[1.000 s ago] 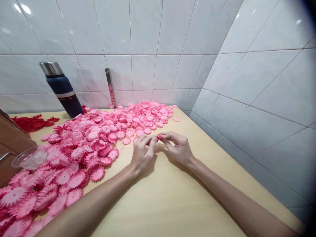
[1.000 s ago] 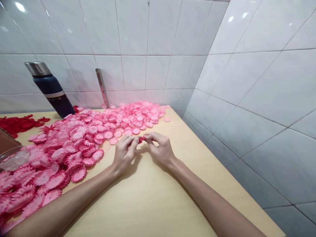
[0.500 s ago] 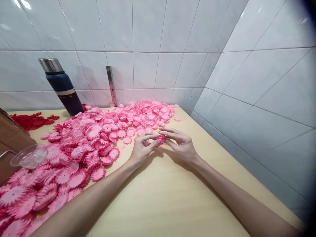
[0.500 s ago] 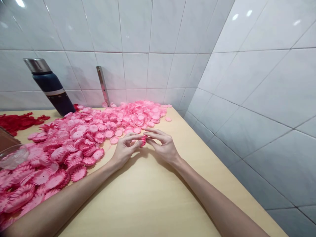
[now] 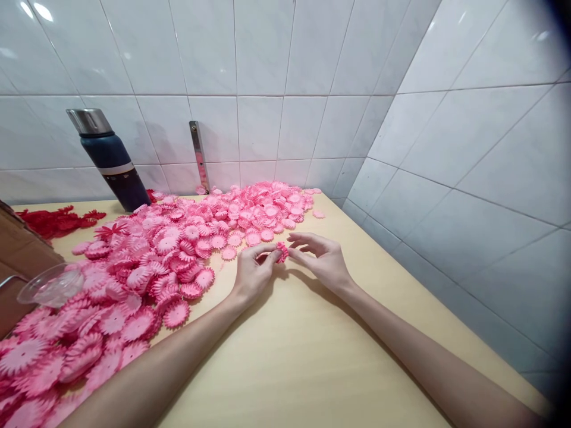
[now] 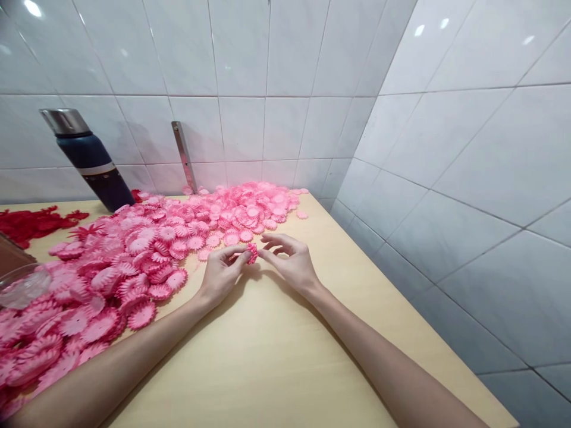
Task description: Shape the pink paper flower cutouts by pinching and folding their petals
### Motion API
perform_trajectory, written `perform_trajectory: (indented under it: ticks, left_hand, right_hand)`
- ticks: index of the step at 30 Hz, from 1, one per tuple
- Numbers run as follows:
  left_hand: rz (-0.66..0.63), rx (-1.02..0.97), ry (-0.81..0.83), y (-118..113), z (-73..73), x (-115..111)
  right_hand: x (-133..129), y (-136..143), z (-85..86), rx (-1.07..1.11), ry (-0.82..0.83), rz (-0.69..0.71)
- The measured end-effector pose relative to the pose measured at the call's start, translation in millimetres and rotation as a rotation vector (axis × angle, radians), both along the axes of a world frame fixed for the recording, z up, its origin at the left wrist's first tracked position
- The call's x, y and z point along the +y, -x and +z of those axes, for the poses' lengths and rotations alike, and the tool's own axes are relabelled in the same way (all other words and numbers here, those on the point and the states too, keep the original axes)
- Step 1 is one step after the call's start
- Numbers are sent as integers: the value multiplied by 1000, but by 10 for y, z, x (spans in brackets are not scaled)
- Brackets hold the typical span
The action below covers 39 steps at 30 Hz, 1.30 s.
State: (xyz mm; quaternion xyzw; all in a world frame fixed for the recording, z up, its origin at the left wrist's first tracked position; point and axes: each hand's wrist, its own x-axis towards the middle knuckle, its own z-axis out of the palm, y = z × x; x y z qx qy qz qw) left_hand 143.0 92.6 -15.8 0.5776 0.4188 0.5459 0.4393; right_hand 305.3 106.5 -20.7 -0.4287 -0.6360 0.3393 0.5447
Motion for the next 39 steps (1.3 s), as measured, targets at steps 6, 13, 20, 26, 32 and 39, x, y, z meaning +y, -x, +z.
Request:
perform_trajectory:
  ticks: [6,13,20,26,32,39]
  left_hand:
    - [51,-46,-6,7,-7,20]
    - [-93,-84,13,9,7,22]
    - [-240,-169,107,51,-38,77]
    - [-274,-243,178,61,-101,115]
    - [-280,-258,199,58,-126,131]
    - [-281,-263,207,65,-138,134]
  right_hand:
    - [-3,-30,13,182,208,148]
    - [-7,-47,5,222,301,269]
    - [48,-130,-34,323,412,391]
    - [45,-128,-9,380,456,416]
    - [57,-146,-27,386,463,420]
    - [49,-140,-13,390,475,414]
